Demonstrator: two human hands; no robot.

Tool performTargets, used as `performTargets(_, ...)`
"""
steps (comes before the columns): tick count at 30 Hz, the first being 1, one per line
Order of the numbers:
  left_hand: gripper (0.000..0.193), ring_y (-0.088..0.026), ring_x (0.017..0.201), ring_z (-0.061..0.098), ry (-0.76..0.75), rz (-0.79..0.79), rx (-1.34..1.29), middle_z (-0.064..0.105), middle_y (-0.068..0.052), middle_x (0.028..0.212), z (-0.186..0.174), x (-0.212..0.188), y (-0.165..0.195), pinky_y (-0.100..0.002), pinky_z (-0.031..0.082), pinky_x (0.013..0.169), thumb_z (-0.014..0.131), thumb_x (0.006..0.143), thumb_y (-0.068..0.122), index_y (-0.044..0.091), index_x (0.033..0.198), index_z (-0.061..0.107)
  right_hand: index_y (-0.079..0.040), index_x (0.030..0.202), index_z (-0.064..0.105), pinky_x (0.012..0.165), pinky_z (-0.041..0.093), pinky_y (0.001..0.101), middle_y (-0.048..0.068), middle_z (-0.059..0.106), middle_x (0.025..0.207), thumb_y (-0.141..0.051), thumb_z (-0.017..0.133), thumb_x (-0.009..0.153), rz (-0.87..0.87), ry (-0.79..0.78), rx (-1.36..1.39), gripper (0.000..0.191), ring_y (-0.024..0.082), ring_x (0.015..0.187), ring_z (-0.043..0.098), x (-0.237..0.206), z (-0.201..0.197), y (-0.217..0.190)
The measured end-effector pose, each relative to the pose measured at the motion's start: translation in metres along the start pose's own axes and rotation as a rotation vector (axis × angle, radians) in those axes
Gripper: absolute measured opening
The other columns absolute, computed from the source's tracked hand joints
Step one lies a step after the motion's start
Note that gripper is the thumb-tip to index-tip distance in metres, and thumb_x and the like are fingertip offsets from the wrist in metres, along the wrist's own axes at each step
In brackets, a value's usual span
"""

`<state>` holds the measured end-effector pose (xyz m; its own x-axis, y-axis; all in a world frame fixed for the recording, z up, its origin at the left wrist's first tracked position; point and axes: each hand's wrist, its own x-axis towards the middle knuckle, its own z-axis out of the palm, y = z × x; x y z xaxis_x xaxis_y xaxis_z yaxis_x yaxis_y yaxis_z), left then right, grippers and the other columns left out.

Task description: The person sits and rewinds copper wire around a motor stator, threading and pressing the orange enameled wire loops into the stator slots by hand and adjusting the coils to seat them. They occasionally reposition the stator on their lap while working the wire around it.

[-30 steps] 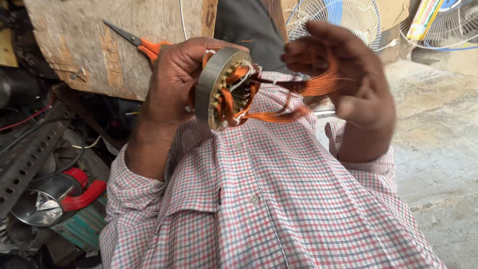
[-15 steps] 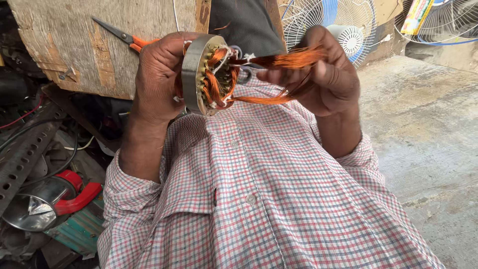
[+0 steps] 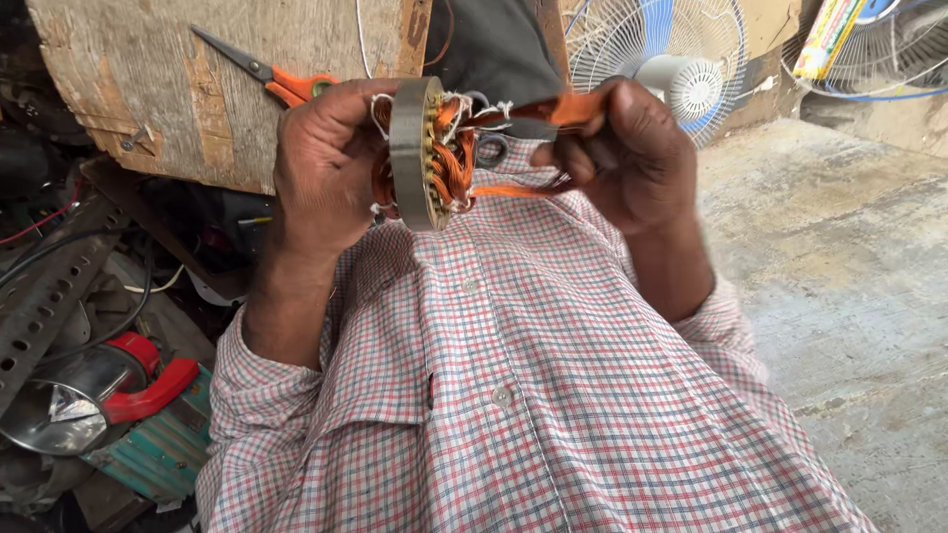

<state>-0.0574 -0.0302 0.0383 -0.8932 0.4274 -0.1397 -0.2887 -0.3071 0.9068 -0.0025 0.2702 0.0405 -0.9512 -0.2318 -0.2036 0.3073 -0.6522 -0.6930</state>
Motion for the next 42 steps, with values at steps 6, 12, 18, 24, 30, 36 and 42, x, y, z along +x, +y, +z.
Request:
performTargets(6, 0.024, -0.011, 0.088, 0.072, -0.063, 0.092, 0.209, 0.075, -0.012, 0.106, 0.009, -0.011, 0.015, -0.025, 0.061, 0.078, 0.052, 0.114, -0.008, -0.001, 0.133, 0.064, 0.006, 0.134, 0.061, 0.109, 0.049, 0.0406, 0.023, 0.065, 0.128, -0.041, 0.058, 0.111, -0.433, 0.112, -1.075, 0.052, 0.027, 0.12, 0.061, -0.012, 0.033, -0.042)
performTargets(12, 0.028, -0.012, 0.093, 0.074, -0.018, 0.115, 0.161, 0.075, -0.011, 0.108, 0.014, -0.012, 0.009, -0.027, 0.063, 0.085, 0.058, 0.111, -0.005, -0.001, 0.138, 0.065, 0.002, 0.115, 0.067, 0.088, 0.065, 0.0419, 0.017, 0.07, 0.105, -0.013, 0.078, 0.093, -0.773, -0.365, -1.227, 0.029, 0.037, 0.095, 0.076, -0.014, 0.08, -0.045)
performTargets(18, 0.039, -0.011, 0.098, 0.072, 0.106, 0.169, 0.05, 0.074, -0.01, 0.116, 0.019, -0.009, 0.006, -0.027, 0.06, 0.092, 0.066, 0.096, -0.008, -0.004, 0.134, 0.063, -0.005, 0.13, 0.064, 0.107, 0.064, 0.0375, 0.012, 0.069, 0.128, -0.01, 0.065, 0.103, -0.273, 0.131, -0.498, 0.027, 0.023, 0.124, 0.07, -0.015, 0.094, -0.015)
performTargets(24, 0.038, -0.013, 0.103, 0.069, 0.133, 0.13, 0.185, 0.072, -0.008, 0.112, 0.031, -0.007, 0.013, -0.028, 0.057, 0.095, 0.062, 0.1, -0.012, -0.002, 0.137, 0.065, -0.002, 0.136, 0.066, 0.09, 0.058, 0.0225, 0.012, 0.071, 0.119, -0.004, 0.07, 0.108, -0.169, 0.094, -0.773, 0.029, 0.014, 0.103, 0.069, -0.018, 0.078, -0.02)
performTargets(30, 0.037, -0.013, 0.096, 0.073, 0.036, 0.291, 0.531, 0.074, -0.009, 0.11, 0.037, -0.002, 0.019, -0.024, 0.058, 0.087, 0.061, 0.098, -0.014, 0.002, 0.132, 0.067, -0.002, 0.126, 0.072, 0.048, 0.043, 0.0197, 0.008, 0.076, 0.088, -0.006, 0.074, 0.096, 0.099, 0.196, -0.474, 0.031, 0.006, 0.057, 0.054, -0.001, 0.062, 0.003)
performTargets(36, 0.036, -0.013, 0.098, 0.072, 0.012, 0.231, 0.392, 0.074, -0.01, 0.112, 0.036, -0.003, 0.008, -0.026, 0.058, 0.089, 0.057, 0.101, -0.013, 0.001, 0.133, 0.066, -0.001, 0.116, 0.072, 0.046, 0.048, 0.0228, 0.009, 0.071, 0.089, -0.003, 0.07, 0.1, 0.104, 0.285, -0.031, 0.017, 0.012, 0.068, 0.066, -0.006, 0.054, 0.017)
performTargets(42, 0.027, -0.01, 0.094, 0.072, -0.015, 0.191, 0.31, 0.075, -0.007, 0.104, 0.03, -0.004, 0.0, -0.026, 0.061, 0.083, 0.058, 0.106, -0.004, -0.001, 0.132, 0.066, 0.001, 0.116, 0.072, 0.052, 0.05, 0.0212, 0.009, 0.068, 0.085, -0.004, 0.068, 0.105, 0.173, 0.267, 0.239, 0.012, 0.012, 0.068, 0.066, -0.009, 0.042, 0.013)
